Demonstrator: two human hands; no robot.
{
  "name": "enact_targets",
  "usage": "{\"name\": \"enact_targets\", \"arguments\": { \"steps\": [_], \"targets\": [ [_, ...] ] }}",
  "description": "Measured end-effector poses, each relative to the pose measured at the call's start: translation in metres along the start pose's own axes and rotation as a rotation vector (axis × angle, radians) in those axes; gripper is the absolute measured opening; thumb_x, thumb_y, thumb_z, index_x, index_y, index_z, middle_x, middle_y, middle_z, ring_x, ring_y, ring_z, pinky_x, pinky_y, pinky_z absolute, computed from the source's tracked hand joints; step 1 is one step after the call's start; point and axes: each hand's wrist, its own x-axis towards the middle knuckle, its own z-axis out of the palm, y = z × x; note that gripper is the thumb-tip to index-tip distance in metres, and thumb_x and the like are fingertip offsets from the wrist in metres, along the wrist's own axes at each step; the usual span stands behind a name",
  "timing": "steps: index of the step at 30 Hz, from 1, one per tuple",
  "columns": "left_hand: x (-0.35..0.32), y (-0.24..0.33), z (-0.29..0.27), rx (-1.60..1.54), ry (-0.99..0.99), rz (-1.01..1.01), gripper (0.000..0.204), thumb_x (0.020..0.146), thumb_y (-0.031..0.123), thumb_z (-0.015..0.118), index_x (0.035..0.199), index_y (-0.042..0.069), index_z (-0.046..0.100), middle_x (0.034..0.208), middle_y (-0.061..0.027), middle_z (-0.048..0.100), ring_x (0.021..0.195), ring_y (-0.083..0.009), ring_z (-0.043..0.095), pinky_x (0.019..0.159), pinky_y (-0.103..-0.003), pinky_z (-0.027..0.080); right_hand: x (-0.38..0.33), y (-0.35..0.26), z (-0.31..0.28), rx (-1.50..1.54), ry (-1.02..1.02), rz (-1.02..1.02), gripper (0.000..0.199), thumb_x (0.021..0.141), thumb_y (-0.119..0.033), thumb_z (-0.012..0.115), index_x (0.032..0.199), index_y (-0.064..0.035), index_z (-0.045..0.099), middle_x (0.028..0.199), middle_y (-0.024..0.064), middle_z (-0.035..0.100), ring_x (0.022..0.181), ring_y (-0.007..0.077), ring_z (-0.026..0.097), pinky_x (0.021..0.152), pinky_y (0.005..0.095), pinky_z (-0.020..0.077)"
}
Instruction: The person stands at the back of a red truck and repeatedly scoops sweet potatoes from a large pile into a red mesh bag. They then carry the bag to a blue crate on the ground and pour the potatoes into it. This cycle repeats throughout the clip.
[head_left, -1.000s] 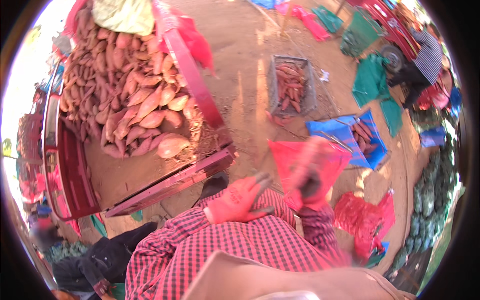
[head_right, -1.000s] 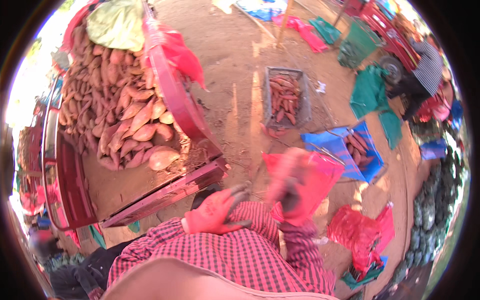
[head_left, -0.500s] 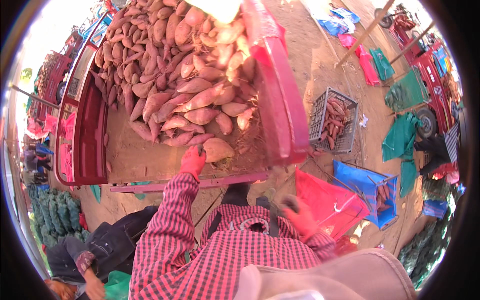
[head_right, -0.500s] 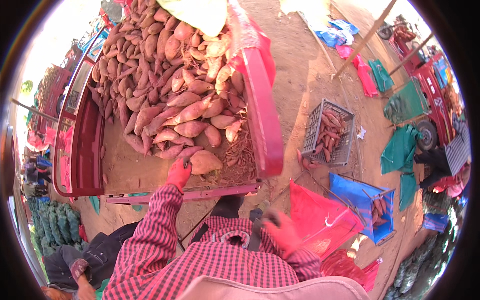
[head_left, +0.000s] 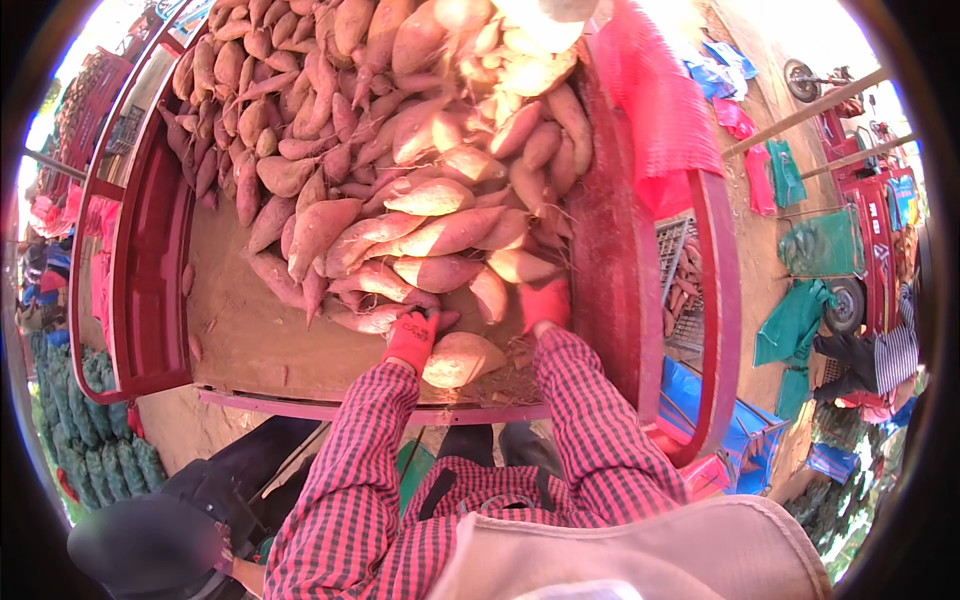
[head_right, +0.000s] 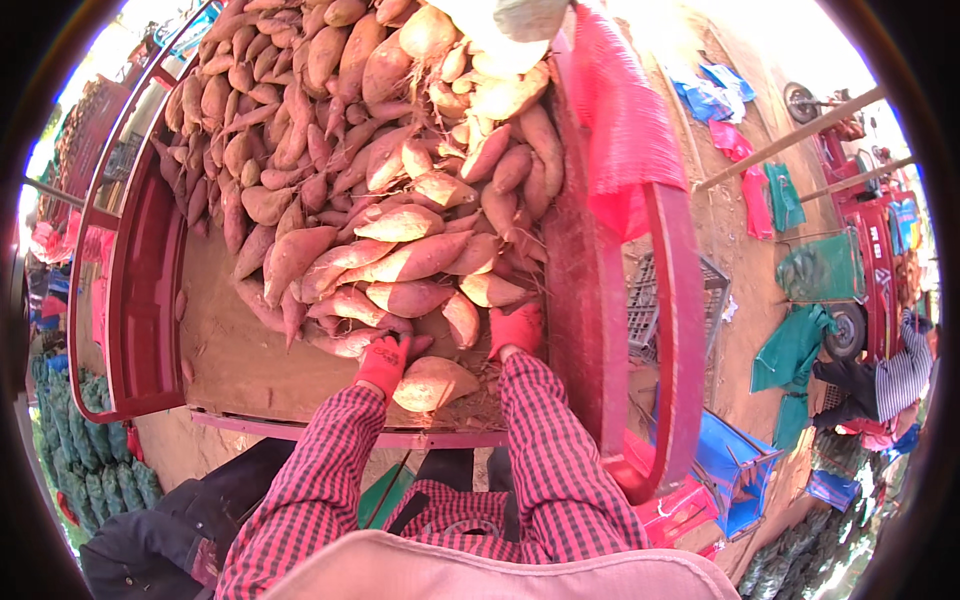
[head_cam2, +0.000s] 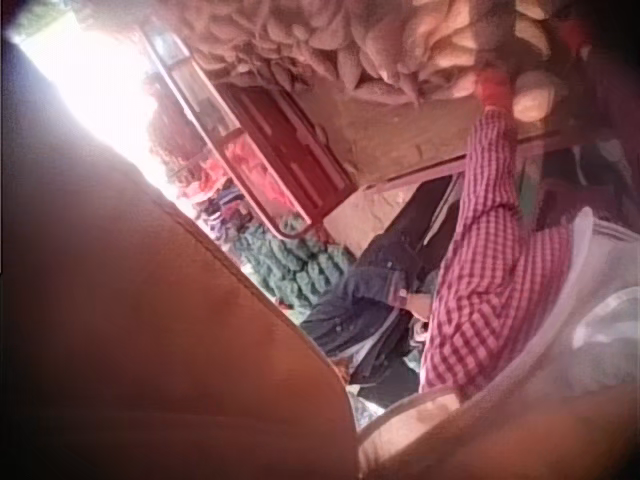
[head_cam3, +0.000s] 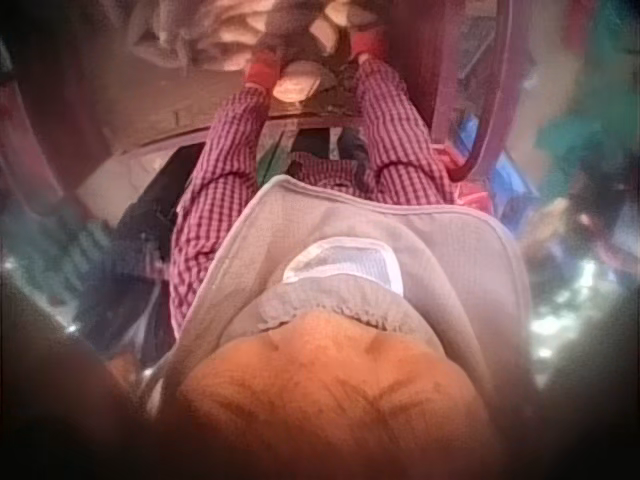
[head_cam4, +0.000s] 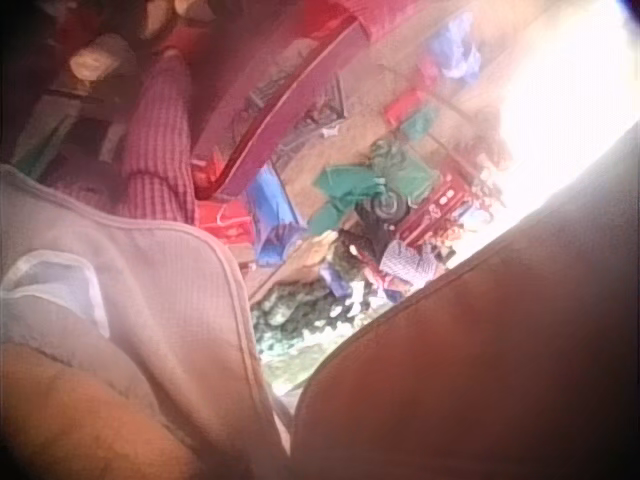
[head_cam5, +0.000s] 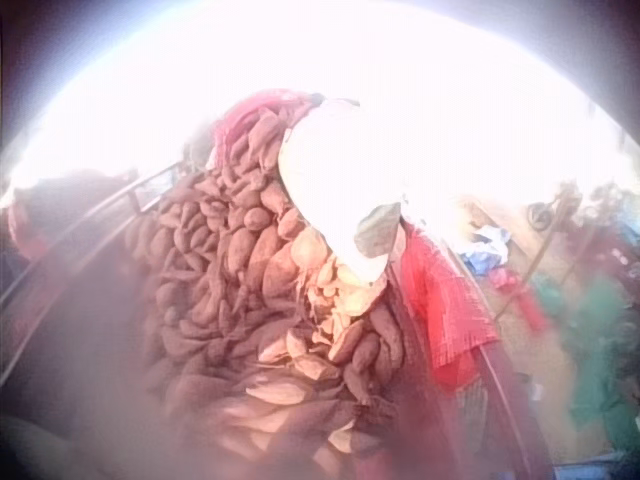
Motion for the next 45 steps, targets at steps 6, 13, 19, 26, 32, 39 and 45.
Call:
{"name": "enact_targets", "arguments": {
  "steps": [6, 13, 19, 26, 32, 39, 45],
  "targets": [
    [-0.034, -0.028, -0.024, -0.561, 0.157, -0.063, 0.052, 0.083, 0.031, 0.075, 0.126, 0.006, 0.06, 0.105, -0.0185, 0.069, 0.106, -0.0335, 0.067, 0.087, -0.045, 0.054, 0.018, 0.031, -0.01, 0.523, -0.228, 0.02, 0.082, 0.077, -0.041, 0.086, 0.138, 0.0007, 0.051, 0.125, 0.0186, 0.067, 0.114, 0.0343, 0.066, 0.102, 0.0436, 0.0522],
    [-0.089, -0.007, -0.102, -1.894, -0.276, -0.186, 0.042, 0.1, 0.043, 0.061, 0.107, 0.001, 0.062, 0.082, -0.0095, 0.064, 0.055, -0.0177, 0.056, 0.058, -0.032, 0.05, -0.106, 0.04, -0.091, 2.109, -1.219, 0.004, 0.07, 0.092, -0.049, 0.073, 0.147, -0.0131, 0.049, 0.137, 0.007, 0.062, 0.122, 0.029, 0.06, 0.105, 0.0497, 0.0481],
    [-0.139, 0.089, -0.131, -0.673, -0.192, -0.008, 0.059, 0.099, 0.044, 0.059, 0.144, 0.006, 0.055, 0.125, -0.0202, 0.069, 0.115, -0.0313, 0.065, 0.101, -0.048, 0.049, -0.17, 0.019, -0.113, 1.828, -1.389, 0.461, 0.069, 0.095, -0.048, 0.069, 0.152, -0.0165, 0.047, 0.141, 0.0072, 0.061, 0.124, 0.0252, 0.06, 0.106, 0.0473, 0.0459],
    [-0.181, 0.132, -0.098, -1.072, -0.683, -0.075, 0.055, 0.096, 0.049, 0.062, 0.133, 0.008, 0.066, 0.125, -0.0211, 0.07, 0.117, -0.0369, 0.067, 0.103, -0.044, 0.049, -0.189, 0.214, -0.161, 1.397, -1.255, 0.42, 0.07, 0.099, -0.034, 0.069, 0.157, -0.0099, 0.041, 0.137, 0.0057, 0.064, 0.113, 0.0164, 0.064, 0.092, 0.0296, 0.0496],
    [-0.189, 0.173, -0.083, -0.657, -0.456, -0.122, 0.062, 0.094, 0.051, 0.063, 0.137, 0.005, 0.061, 0.13, -0.0223, 0.068, 0.125, -0.0354, 0.063, 0.106, -0.042, 0.047, -0.197, 0.429, -0.362, 1.07, -0.513, 0.155, 0.066, 0.096, -0.039, 0.074, 0.153, -0.0172, 0.049, 0.133, 0.0028, 0.066, 0.113, 0.0164, 0.067, 0.081, 0.0284, 0.0565],
    [-0.18, 0.216, -0.095, -0.598, -0.481, 0.067, 0.062, 0.096, 0.051, 0.061, 0.137, 0.004, 0.06, 0.133, -0.0229, 0.066, 0.127, -0.0372, 0.061, 0.107, -0.042, 0.046, -0.12, 0.642, -0.531, 0.872, 0.187, 0.246, 0.048, 0.088, -0.025, 0.082, 0.132, -0.0109, 0.067, 0.113, 0.0072, 0.073, 0.104, 0.0185, 0.068, 0.082, 0.0343, 0.0562],
    [-0.182, 0.215, -0.095, -0.508, -0.462, 0.052, 0.062, 0.095, 0.057, 0.06, 0.134, 0.008, 0.063, 0.13, -0.0229, 0.068, 0.124, -0.0394, 0.063, 0.105, -0.047, 0.047, -0.104, 0.686, -0.553, 0.551, 0.898, 0.307, 0.04, 0.093, -0.036, 0.073, 0.121, -0.0076, 0.073, 0.096, 0.0108, 0.076, 0.086, 0.0185, 0.068, 0.077, 0.0347, 0.0538]
  ]
}}
